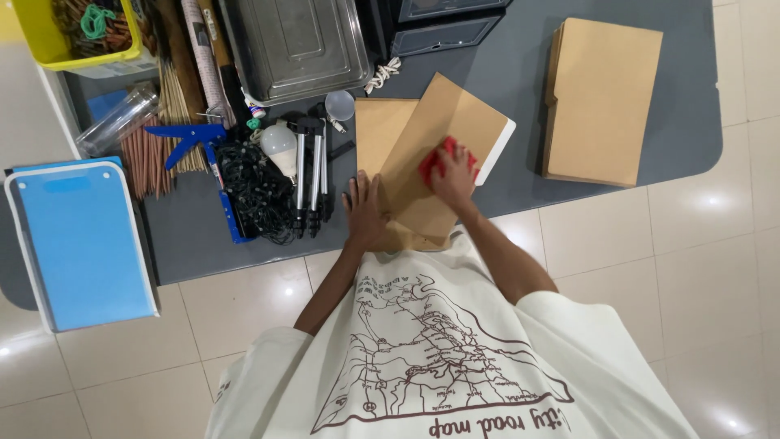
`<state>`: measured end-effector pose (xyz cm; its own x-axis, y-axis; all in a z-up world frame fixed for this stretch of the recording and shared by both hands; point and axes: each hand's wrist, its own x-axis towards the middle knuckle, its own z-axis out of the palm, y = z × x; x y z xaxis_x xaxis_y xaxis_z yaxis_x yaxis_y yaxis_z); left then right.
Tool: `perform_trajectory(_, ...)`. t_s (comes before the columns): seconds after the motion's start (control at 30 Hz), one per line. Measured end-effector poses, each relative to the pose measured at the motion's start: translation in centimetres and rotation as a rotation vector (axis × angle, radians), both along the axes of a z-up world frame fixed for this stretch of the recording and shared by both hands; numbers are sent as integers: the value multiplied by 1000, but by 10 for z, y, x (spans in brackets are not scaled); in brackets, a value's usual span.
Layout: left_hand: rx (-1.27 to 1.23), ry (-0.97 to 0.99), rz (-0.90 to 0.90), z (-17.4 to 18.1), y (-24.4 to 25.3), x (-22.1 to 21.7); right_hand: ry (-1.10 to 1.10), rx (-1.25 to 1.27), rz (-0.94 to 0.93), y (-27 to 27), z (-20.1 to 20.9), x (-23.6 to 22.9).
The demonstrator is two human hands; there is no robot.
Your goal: The person wipes the surface of a brown paper sheet with a red cloth. They fold the cloth and continue wiping different sections of the paper, then move the sheet aside to wipe another one.
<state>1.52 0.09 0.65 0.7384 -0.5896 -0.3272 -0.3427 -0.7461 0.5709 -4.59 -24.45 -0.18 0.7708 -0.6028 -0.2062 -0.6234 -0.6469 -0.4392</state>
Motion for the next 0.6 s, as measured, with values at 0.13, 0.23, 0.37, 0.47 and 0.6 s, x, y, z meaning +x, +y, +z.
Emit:
perform_trajectory(0.13,-13,-12,-1,-20,3,-2,-200,-2,314,58,16,-29)
perform_trajectory(0.23,-19,-144,-27,-37,7,-6,-68,57,519,69,45,-45)
perform_trajectory(0.37,-39,-39,1,-20,4,-2,-89,67,582,26,42,-60)
perform_trajectory(0.47,-21,-21,0,-21,1,-1,-156,63,235,-23,6,-64)
perform_trajectory(0.6,-3,-15,-7,-24,1,-1,-140,131,-123,-40,37,-41)
